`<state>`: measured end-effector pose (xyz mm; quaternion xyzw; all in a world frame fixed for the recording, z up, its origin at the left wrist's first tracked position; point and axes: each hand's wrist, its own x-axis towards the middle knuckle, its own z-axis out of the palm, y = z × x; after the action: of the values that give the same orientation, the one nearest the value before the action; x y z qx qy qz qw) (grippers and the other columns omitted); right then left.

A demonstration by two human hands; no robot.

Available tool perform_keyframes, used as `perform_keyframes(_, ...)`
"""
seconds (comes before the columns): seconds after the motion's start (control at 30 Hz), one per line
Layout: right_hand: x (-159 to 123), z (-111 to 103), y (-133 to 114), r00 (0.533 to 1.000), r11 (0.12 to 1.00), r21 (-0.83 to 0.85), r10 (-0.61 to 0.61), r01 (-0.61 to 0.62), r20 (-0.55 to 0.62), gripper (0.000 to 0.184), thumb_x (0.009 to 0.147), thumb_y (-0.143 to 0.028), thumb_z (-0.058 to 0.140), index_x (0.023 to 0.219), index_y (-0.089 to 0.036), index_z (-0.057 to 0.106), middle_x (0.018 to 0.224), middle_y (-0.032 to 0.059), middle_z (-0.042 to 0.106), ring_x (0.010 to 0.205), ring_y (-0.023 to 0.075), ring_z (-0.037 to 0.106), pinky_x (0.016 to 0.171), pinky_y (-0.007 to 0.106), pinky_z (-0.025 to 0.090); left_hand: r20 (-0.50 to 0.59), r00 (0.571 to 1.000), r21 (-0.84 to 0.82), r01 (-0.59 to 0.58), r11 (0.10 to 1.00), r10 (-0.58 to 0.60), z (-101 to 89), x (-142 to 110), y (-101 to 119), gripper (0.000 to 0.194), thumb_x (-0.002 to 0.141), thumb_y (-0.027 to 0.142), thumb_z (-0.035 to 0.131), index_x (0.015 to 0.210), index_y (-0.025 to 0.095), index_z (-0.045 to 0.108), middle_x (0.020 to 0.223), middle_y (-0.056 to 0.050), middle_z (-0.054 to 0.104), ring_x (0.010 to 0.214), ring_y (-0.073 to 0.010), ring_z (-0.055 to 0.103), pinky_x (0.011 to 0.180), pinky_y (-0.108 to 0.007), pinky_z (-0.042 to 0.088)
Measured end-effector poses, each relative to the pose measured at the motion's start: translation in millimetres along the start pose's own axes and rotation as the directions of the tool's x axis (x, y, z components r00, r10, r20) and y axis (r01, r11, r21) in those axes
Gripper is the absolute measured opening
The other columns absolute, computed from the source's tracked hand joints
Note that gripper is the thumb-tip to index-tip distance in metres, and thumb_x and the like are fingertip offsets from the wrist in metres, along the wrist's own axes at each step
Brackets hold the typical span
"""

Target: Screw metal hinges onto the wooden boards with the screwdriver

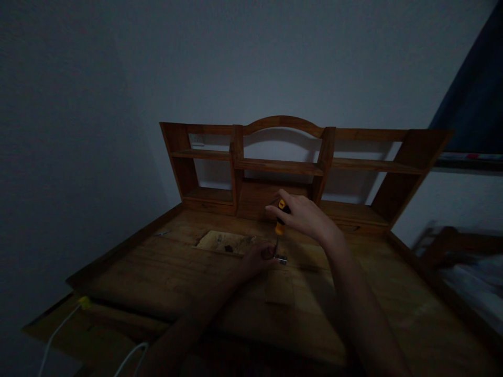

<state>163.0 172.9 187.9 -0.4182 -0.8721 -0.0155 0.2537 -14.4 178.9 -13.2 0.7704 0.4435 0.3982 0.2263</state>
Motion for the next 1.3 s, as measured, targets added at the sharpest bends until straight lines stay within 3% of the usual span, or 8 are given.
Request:
perform_keyframes(0.1, 0.2, 1.8, -0.8, 0.997, 0.996, 0.045, -0.071, 0.071, 0.001, 0.04, 0.095, -0.04, 0.049, 0.131, -0.022, 0.048, 0.123, 0.0111, 0.063, 0.111, 0.0267, 0.061, 0.093, 0.039, 0.044, -0.009, 1.0, -0.003, -0.021, 1.0, 0.02, 0.7, -0.4, -2.0, 0.023, 0.081, 0.033, 0.07, 0.1, 0.02, 0.066, 0.1, -0.002, 0.069, 0.091, -0.0184, 0.062, 0.081, -0.029, 0.048)
perform_keyframes(0.17, 0.4, 2.7, -0.3, 0.995, 0.993, 0.061, -0.101, 0.102, -0.004, 0.036, 0.094, -0.034, 0.05, 0.128, -0.023, 0.048, 0.123, 0.0094, 0.063, 0.112, 0.0255, 0.06, 0.094, 0.038, 0.043, -0.01, 0.999, 0.008, -0.044, 0.999, 0.044, -0.4, -0.5, -0.9, 0.021, 0.082, 0.035, 0.07, 0.097, 0.02, 0.066, 0.099, -0.002, 0.069, 0.092, -0.0191, 0.062, 0.084, -0.03, 0.048)
perform_keyframes(0.33, 1.1, 3.7, 0.2, 0.998, 0.998, 0.042, -0.055, 0.055, -0.011, 0.028, 0.095, -0.046, 0.048, 0.108, -0.022, 0.053, 0.107, 0.0093, 0.066, 0.101, 0.0264, 0.063, 0.086, 0.038, 0.045, 0.002, 0.998, 0.009, -0.064, 0.998, 0.064, -3.6, 0.1, 4.0, 0.022, 0.081, 0.04, 0.071, 0.092, 0.022, 0.067, 0.097, -0.001, 0.069, 0.094, -0.0211, 0.063, 0.086, -0.032, 0.049)
perform_keyframes(0.53, 0.7, 2.4, -0.3, 0.994, 0.993, 0.06, -0.107, 0.106, 0.02, 0.029, 0.09, -0.028, 0.051, 0.117, -0.022, 0.049, 0.117, 0.0095, 0.063, 0.104, 0.0249, 0.06, 0.089, 0.036, 0.044, -0.04, 0.993, 0.041, -0.109, 0.993, 0.111, 0.7, 0.9, -4.7, 0.021, 0.08, 0.037, 0.073, 0.093, 0.022, 0.068, 0.103, -0.003, 0.069, 0.101, -0.0229, 0.062, 0.091, -0.035, 0.049)
perform_keyframes(0.7, 1.6, 4.5, 0.2, 1.0, 0.999, -0.035, -0.011, 0.01, -0.011, 0.031, 0.095, -0.046, 0.047, 0.112, -0.021, 0.051, 0.103, 0.0108, 0.066, 0.095, 0.0273, 0.063, 0.082, 0.038, 0.044, -0.047, 0.993, 0.048, -0.106, 0.993, 0.108, 2.3, 1.2, -9.1, 0.025, 0.079, 0.039, 0.074, 0.098, 0.023, 0.067, 0.105, -0.003, 0.069, 0.101, -0.0222, 0.063, 0.092, -0.035, 0.049)
perform_keyframes(0.9, 1.4, 6.2, 0.8, 0.997, 0.996, 0.045, -0.079, 0.078, 0.014, 0.032, 0.09, -0.027, 0.05, 0.121, -0.023, 0.046, 0.119, 0.0086, 0.062, 0.104, 0.024, 0.061, 0.089, 0.035, 0.044, -0.001, 0.996, 0.061, -0.094, 0.994, 0.094, -1.2, 1.8, -3.5, 0.024, 0.08, 0.039, 0.074, 0.095, 0.022, 0.068, 0.101, -0.003, 0.07, 0.098, -0.0212, 0.063, 0.09, -0.035, 0.049)
perform_keyframes(1.1, 2.4, 9.0, 2.1, 1.0, 0.999, -0.049, -0.008, 0.007, -0.027, 0.039, 0.095, -0.048, 0.046, 0.122, -0.02, 0.046, 0.107, 0.0122, 0.066, 0.099, 0.0286, 0.062, 0.084, 0.039, 0.045, -0.004, 0.998, 0.047, -0.068, 0.997, 0.068, -0.3, 1.0, -4.1, 0.024, 0.081, 0.036, 0.073, 0.098, 0.021, 0.069, 0.103, -0.004, 0.069, 0.098, -0.0211, 0.062, 0.091, -0.035, 0.048)
perform_keyframes(1.3, 0.8, 4.0, 1.0, 0.997, 0.996, 0.039, -0.081, 0.081, 0.014, 0.021, 0.092, -0.028, 0.048, 0.111, -0.022, 0.048, 0.108, 0.0082, 0.064, 0.098, 0.0239, 0.061, 0.085, 0.035, 0.044, -0.023, 0.995, 0.018, -0.101, 0.995, 0.101, 0.5, 1.2, -4.7, 0.023, 0.079, 0.037, 0.074, 0.096, 0.022, 0.068, 0.105, -0.003, 0.069, 0.101, -0.0221, 0.062, 0.092, -0.035, 0.049)
